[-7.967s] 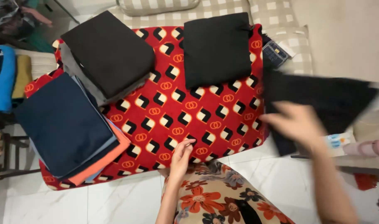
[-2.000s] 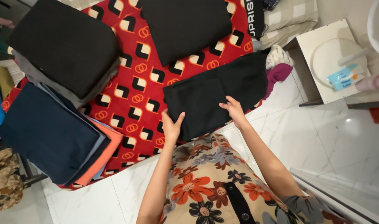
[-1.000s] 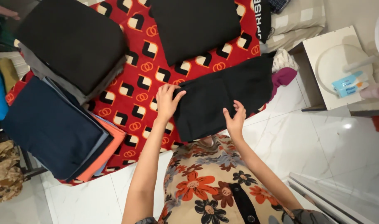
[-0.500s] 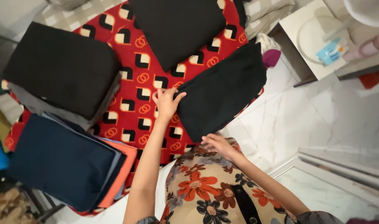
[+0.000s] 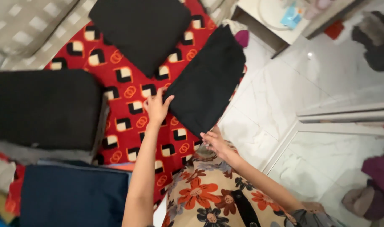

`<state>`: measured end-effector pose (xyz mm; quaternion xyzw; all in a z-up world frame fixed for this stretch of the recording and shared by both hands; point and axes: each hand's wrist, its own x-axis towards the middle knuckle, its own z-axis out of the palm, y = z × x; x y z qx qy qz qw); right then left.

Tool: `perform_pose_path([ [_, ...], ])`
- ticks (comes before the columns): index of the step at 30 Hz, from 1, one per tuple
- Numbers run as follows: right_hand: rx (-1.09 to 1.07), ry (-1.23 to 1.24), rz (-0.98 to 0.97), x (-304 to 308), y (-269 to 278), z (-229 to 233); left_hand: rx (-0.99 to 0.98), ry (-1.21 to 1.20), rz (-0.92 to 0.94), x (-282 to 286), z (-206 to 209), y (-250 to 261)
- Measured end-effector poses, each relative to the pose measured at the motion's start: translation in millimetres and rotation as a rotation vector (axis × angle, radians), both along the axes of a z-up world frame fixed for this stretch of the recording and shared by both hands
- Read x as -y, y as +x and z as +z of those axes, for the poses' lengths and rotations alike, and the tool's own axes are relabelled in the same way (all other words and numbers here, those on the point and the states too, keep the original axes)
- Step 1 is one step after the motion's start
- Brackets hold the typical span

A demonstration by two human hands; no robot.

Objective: Folding several pairs of pants and shirts and stacking them on a bed.

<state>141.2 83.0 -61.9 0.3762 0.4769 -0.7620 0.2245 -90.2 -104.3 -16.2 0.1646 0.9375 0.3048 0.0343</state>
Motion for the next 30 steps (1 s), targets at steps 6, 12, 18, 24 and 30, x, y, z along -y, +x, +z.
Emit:
perform_pose_path([
  [6, -0.004, -0.009, -0.137, 12.6, 9.1, -0.1, -0.097, -0.023, -0.026, 4.3, -17.0, -3.1],
  [12, -0.002, 0.001, -0.223, 0.2, -0.5, -15.9, -0.150, -0.018, -0.008, 7.3, -33.1, -0.1],
  [18, -0.109, -0.145, -0.561, -40.1, -41.4, -29.6, -0.051, 0.171, 0.035, 18.7, -33.1, 12.4],
  [24, -0.157, -0.353, -0.593, -57.1, -66.5, -29.2, 0.261, 0.110, 0.106, 31.8, -10.6, 13.9],
  [30, 0.104, -0.509, -0.729, -24.2, -66.4, 48.8, 0.299, 0.542, -0.122, 53.6, -18.3, 9.7],
])
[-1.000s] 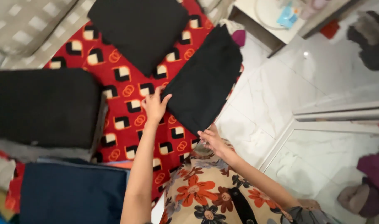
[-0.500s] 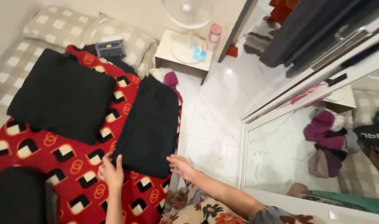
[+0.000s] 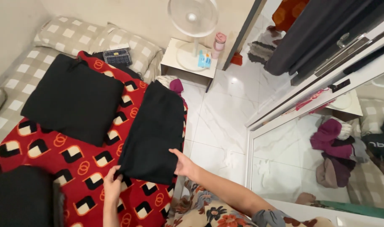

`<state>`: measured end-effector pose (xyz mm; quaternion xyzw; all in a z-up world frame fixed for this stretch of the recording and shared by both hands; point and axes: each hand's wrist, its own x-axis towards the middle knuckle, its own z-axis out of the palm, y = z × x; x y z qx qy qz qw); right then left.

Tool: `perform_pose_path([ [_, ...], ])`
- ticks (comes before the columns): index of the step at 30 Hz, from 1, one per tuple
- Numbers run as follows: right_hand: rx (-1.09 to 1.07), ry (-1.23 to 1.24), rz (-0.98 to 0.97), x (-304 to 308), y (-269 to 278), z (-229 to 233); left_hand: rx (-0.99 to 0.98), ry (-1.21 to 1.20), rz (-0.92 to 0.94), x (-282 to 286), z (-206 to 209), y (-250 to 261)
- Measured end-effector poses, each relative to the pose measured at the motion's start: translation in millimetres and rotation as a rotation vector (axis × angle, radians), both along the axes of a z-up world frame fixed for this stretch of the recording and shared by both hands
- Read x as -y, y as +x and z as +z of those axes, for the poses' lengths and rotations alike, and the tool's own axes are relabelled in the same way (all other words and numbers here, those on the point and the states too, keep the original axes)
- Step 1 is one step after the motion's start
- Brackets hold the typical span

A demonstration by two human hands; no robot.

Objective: Folding several pairs of pants and shirts and stacking them on a bed.

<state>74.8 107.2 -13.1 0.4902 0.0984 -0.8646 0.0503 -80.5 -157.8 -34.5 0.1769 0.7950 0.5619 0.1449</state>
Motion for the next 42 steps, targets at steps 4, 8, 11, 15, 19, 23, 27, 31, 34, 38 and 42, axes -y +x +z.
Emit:
perform_pose_path([
  [4, -0.230, -0.158, 0.147, 18.8, 10.8, 8.5, 0.398, 0.009, 0.054, 13.2, 15.5, 0.8],
  [8, -0.328, -0.121, 0.287, 36.2, 24.6, 12.6, 0.426, 0.068, 0.088, 18.2, 45.4, 8.0],
  [11, -0.084, -0.031, 0.177, 39.0, 28.7, 12.2, 0.333, -0.178, 0.096, 30.3, 13.5, 10.6],
  [15, -0.151, 0.021, 0.107, 3.3, 44.0, -161.2, 0.215, -0.029, 0.026, 36.6, 21.2, 24.0],
  [19, -0.083, -0.005, 0.084, -10.2, 36.1, -105.4, 0.182, -0.121, 0.024, 35.1, 49.0, 33.2],
  [23, -0.024, 0.000, 0.059, -11.8, 29.1, -56.5, 0.126, -0.145, -0.022, 33.8, 61.3, 42.1],
  [27, -0.030, 0.011, 0.061, -13.0, 27.7, -55.8, 0.041, -0.022, -0.090, 49.1, 27.0, 40.7],
  [31, -0.147, -0.127, 0.090, -9.7, 35.2, -66.9, 0.129, -0.029, -0.111, 63.3, 20.4, 49.1],
  [34, -0.264, -0.199, 0.200, -3.0, 30.3, -47.6, 0.136, -0.036, -0.110, 70.7, 18.7, 47.5],
  [38, -0.229, -0.142, 0.292, 4.3, 32.8, -77.8, -0.027, -0.175, -0.151, 78.6, 23.4, 52.9],
  [42, -0.229, -0.149, 0.405, 13.8, 33.3, -47.3, -0.014, -0.192, -0.133, 84.5, 27.8, 61.6],
])
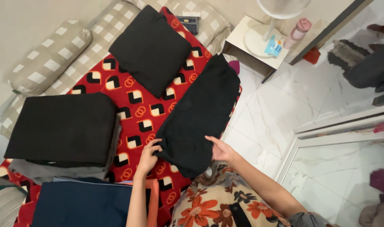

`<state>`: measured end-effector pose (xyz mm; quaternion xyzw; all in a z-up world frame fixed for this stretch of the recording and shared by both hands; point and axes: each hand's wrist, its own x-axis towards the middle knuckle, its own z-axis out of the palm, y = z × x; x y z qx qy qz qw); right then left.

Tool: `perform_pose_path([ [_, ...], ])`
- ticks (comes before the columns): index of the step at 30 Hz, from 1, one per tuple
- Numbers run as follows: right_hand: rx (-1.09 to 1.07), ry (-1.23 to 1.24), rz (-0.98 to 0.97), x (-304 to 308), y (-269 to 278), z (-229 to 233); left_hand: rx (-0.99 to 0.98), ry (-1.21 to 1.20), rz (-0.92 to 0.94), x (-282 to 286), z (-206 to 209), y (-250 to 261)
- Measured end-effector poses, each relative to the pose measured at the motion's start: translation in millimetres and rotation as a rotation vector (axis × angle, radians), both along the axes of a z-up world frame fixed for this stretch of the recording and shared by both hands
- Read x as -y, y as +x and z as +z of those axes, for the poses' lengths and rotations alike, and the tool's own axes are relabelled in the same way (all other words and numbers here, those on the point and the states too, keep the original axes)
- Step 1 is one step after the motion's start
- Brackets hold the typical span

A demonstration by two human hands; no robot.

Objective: Folding several pairs of pants and shirts and stacking them on a bed.

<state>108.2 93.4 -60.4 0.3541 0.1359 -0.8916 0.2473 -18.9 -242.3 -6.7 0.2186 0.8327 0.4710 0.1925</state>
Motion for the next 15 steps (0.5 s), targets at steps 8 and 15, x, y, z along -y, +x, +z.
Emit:
perform_pose_path([
  [8, -0.257, 0.069, -0.003, -52.9, -25.3, 37.9, -0.116, -0.107, 0.018, 3.5, 8.0, 6.2],
  [15, -0.427, 0.343, -0.037, -129.4, -74.5, 122.0, -0.221, -0.162, 0.125, -31.7, 44.0, 5.5],
])
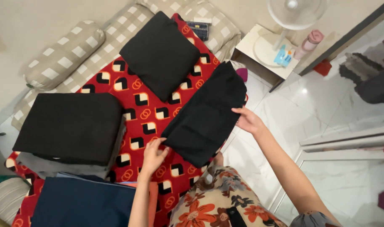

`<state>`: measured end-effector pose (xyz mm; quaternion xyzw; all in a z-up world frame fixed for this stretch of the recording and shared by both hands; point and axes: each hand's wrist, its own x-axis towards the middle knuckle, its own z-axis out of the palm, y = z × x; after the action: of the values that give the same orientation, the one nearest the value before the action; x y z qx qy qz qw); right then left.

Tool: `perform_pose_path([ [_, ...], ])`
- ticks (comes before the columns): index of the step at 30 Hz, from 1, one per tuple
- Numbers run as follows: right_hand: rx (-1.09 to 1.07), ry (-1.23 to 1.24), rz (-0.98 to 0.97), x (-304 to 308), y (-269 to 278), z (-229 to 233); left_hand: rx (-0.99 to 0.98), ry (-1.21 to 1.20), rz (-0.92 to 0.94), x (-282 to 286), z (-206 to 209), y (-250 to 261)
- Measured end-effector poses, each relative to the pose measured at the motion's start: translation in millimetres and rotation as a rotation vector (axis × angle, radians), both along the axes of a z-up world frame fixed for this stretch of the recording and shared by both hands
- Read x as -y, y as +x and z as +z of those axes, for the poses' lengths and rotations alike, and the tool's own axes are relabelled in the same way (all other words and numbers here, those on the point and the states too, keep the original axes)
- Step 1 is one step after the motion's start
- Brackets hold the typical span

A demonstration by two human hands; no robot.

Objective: Folding several pairs of pants and shirts and stacking them on a bed.

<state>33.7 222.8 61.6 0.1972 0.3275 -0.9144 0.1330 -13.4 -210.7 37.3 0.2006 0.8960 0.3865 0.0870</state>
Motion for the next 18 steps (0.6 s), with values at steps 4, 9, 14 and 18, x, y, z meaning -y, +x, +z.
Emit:
perform_pose_path([
  [4, -0.048, 0.022, -0.078, -42.4, -17.9, -3.1, -0.061, -0.079, -0.004, -36.2, 19.1, -10.0],
  [9, -0.067, 0.075, -0.080, -81.2, -32.3, 9.7, -0.158, -0.127, 0.032, -73.3, 14.4, -25.8],
  [14, -0.105, -0.029, -0.120, -137.8, -51.4, -11.7, -0.110, -0.194, 0.093, -105.9, 15.4, -43.0],
  [18, -0.055, -0.010, -0.100, -163.9, -66.2, -35.1, -0.096, -0.252, 0.115, -129.0, 13.0, -51.7],
])
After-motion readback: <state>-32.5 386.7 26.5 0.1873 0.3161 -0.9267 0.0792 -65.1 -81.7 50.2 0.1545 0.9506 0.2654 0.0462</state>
